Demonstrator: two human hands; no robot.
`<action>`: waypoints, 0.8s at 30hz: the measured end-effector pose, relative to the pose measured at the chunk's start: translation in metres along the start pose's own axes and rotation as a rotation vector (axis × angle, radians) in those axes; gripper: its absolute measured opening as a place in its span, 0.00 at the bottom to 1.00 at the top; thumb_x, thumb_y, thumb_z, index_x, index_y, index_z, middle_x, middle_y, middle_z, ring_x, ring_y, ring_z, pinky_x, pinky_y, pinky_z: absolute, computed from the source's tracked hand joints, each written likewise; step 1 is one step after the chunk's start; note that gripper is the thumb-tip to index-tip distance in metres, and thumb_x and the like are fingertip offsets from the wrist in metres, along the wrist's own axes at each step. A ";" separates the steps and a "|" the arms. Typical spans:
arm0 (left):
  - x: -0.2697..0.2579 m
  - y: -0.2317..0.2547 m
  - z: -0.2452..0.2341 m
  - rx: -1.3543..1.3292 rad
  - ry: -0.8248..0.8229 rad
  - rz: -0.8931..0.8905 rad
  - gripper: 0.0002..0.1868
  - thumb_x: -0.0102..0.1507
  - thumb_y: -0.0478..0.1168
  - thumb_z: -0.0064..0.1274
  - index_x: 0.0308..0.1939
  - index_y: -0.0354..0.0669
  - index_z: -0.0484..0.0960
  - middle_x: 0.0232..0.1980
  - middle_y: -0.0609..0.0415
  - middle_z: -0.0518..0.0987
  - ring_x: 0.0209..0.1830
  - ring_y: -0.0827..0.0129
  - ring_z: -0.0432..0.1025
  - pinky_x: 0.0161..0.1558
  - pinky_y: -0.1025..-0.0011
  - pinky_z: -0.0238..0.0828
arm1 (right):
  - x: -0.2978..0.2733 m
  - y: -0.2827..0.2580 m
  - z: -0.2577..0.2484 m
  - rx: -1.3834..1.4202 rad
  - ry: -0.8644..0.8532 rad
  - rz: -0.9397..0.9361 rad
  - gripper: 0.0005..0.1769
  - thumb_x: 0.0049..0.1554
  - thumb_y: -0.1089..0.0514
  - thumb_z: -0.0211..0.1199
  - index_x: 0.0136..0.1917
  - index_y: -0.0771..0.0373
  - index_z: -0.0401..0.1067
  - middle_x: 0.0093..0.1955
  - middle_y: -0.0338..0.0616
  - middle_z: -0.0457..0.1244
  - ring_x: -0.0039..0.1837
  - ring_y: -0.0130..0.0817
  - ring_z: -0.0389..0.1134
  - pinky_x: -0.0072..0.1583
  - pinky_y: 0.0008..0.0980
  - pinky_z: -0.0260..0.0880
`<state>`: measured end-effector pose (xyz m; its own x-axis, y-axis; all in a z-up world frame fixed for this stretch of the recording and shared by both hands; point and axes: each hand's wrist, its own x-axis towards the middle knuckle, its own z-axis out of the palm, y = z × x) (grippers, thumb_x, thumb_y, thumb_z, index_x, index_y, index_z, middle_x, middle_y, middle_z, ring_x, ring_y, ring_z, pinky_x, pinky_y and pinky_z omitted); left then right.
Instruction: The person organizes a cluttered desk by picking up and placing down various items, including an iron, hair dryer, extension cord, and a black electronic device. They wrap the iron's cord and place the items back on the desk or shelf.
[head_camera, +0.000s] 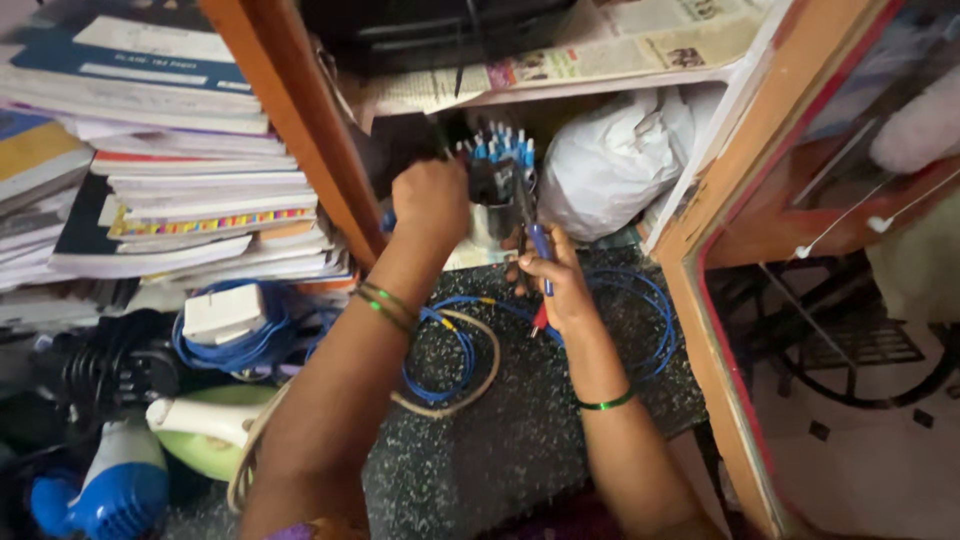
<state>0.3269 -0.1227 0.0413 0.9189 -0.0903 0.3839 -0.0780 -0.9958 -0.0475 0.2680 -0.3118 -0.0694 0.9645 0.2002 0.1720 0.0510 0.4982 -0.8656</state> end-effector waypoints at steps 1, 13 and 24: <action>-0.008 -0.009 0.005 -0.119 -0.031 -0.017 0.10 0.70 0.46 0.49 0.47 0.53 0.85 0.42 0.41 0.82 0.40 0.48 0.80 0.37 0.52 0.76 | 0.002 0.001 0.000 0.001 -0.006 -0.006 0.28 0.50 0.61 0.63 0.63 0.62 0.59 0.56 0.52 0.67 0.43 0.35 0.70 0.39 0.32 0.71; -0.088 0.039 0.066 -1.935 -0.044 -0.378 0.37 0.56 0.42 0.70 0.63 0.35 0.70 0.49 0.48 0.80 0.45 0.65 0.77 0.46 0.67 0.77 | -0.002 0.028 0.015 -0.250 -0.189 -0.146 0.38 0.62 0.52 0.59 0.80 0.66 0.52 0.81 0.51 0.53 0.80 0.39 0.53 0.78 0.38 0.49; -0.078 0.009 0.073 -1.794 0.179 -0.492 0.26 0.57 0.32 0.62 0.58 0.34 0.72 0.47 0.48 0.81 0.41 0.64 0.78 0.41 0.66 0.78 | -0.018 0.008 0.038 -0.182 -0.305 -0.135 0.46 0.58 0.56 0.62 0.83 0.60 0.46 0.83 0.52 0.49 0.77 0.38 0.54 0.72 0.36 0.55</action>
<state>0.2827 -0.1239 -0.0560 0.9455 0.2913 0.1455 -0.2234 0.2556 0.9406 0.2413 -0.2792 -0.0616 0.8260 0.3984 0.3988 0.2441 0.3849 -0.8901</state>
